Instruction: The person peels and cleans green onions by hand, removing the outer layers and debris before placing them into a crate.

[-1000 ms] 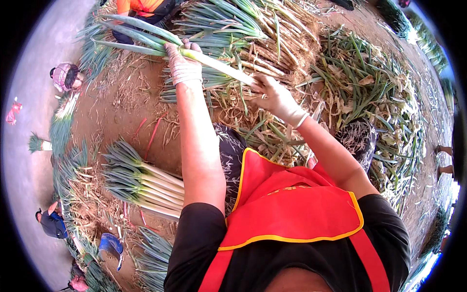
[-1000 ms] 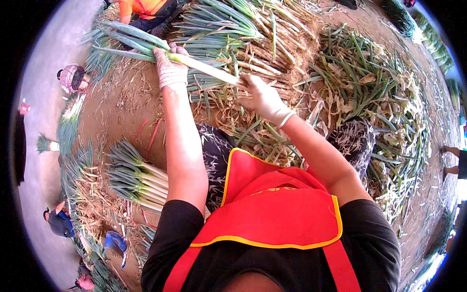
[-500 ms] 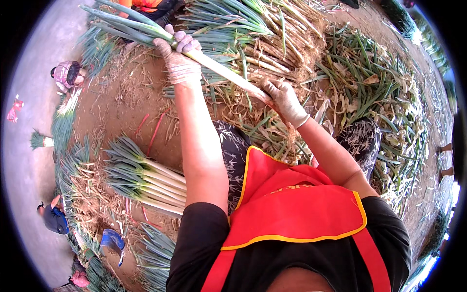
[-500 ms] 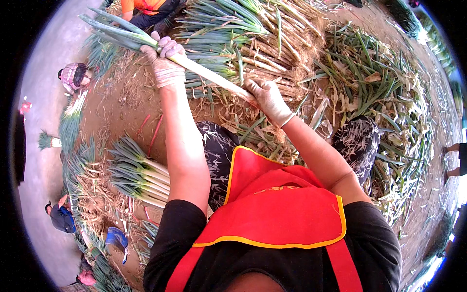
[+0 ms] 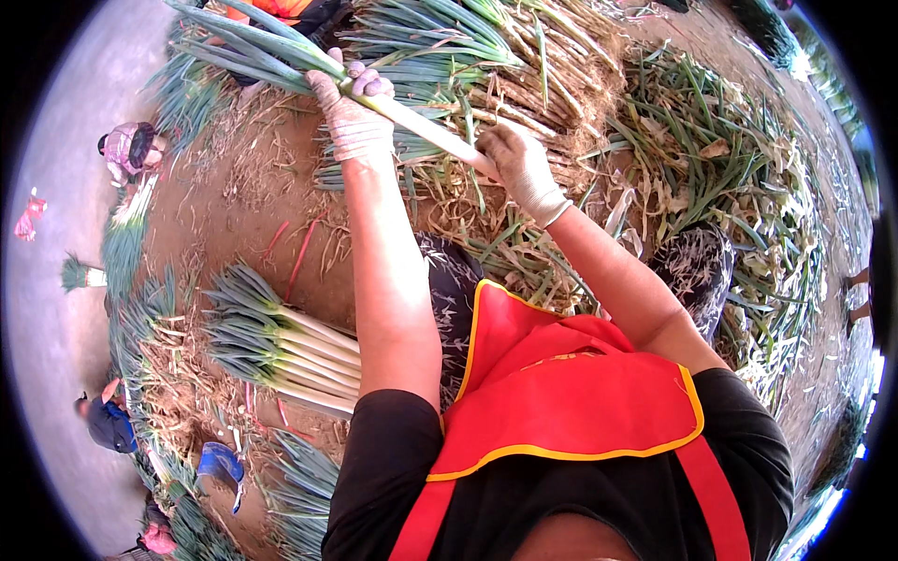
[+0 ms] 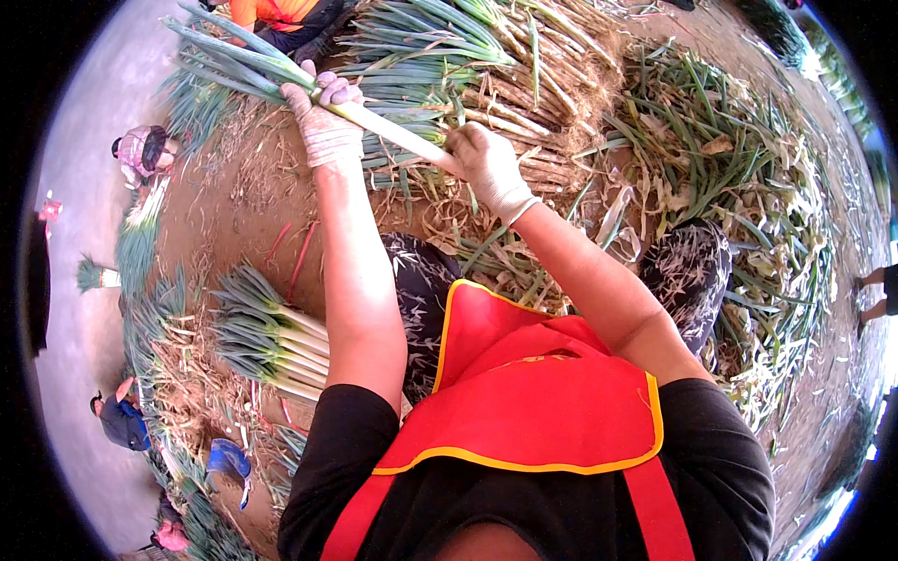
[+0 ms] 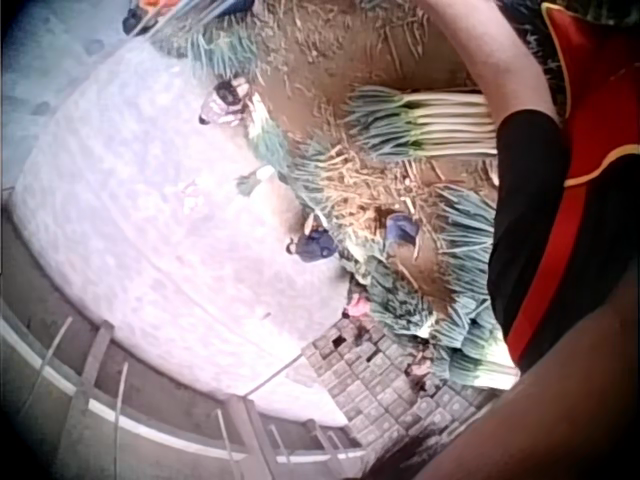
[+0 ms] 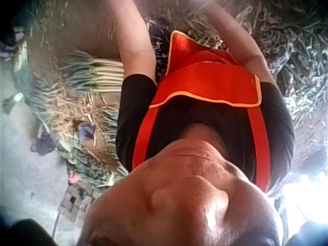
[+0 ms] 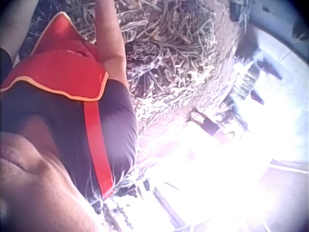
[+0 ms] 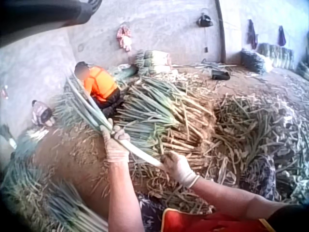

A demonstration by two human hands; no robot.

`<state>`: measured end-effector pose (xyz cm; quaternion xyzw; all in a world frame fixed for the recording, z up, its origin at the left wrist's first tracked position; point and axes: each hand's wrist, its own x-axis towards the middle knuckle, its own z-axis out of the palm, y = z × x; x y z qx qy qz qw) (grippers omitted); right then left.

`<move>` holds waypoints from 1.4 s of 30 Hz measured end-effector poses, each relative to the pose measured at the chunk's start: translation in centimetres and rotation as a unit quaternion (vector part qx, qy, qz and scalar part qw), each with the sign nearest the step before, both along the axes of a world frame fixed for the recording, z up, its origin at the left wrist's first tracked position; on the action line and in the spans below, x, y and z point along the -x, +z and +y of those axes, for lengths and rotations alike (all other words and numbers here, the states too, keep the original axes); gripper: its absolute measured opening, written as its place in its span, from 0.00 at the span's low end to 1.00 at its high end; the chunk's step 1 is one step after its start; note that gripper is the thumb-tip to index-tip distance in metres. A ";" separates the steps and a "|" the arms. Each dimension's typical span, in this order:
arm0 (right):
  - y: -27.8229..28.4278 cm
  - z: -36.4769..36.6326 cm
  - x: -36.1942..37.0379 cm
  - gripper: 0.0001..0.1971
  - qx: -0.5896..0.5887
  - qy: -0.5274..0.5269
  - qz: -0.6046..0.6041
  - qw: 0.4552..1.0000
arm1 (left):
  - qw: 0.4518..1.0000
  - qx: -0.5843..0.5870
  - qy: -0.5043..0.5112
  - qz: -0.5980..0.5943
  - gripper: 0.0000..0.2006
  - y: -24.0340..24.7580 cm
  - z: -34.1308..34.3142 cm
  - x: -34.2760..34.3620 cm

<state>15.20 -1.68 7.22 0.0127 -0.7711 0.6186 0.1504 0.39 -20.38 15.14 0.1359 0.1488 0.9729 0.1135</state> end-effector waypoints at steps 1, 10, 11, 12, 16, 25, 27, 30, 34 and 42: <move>0.0 0.2 -0.2 0.10 -0.041 -0.014 0.012 0.999 | 1.000 0.009 0.008 0.000 0.28 0.0 -0.3 0.0; -4.3 6.4 -8.2 0.09 -0.176 -0.046 -0.066 0.981 | 0.998 -0.059 -0.011 0.001 0.29 -1.5 -4.6 1.6; -6.2 7.4 -9.6 0.08 -0.262 -0.048 -0.076 0.961 | 1.000 -0.019 0.011 -0.014 0.28 -1.6 -4.1 1.5; -8.9 8.6 -10.7 0.07 -0.332 -0.028 -0.082 0.939 | 0.999 0.021 0.035 -0.028 0.28 -1.3 -3.6 1.1; -13.1 11.3 -13.6 0.14 -0.552 0.089 -0.302 0.772 | 0.997 0.047 0.060 -0.021 0.28 -1.5 -4.6 1.3; -5.1 9.6 -8.3 0.39 0.210 0.262 -0.219 0.916 | 0.987 -0.128 -0.080 0.047 0.32 -2.0 -6.1 1.7; -2.6 7.8 -8.9 0.42 0.270 0.326 -0.286 0.860 | 0.975 -0.181 -0.118 0.051 0.35 -1.8 -5.9 1.5; -0.9 5.1 -8.0 0.29 0.192 0.231 -0.162 0.940 | 0.982 0.078 0.066 -0.161 0.34 -0.6 -2.4 1.1; -0.4 2.0 -6.1 0.18 -0.071 0.126 -0.009 0.989 | 0.978 0.137 0.070 -0.139 0.21 -4.5 -2.4 2.5; 0.8 1.8 -11.1 0.07 -0.295 0.068 0.021 0.953 | 0.972 0.119 0.070 -0.192 0.16 -7.0 -3.3 4.4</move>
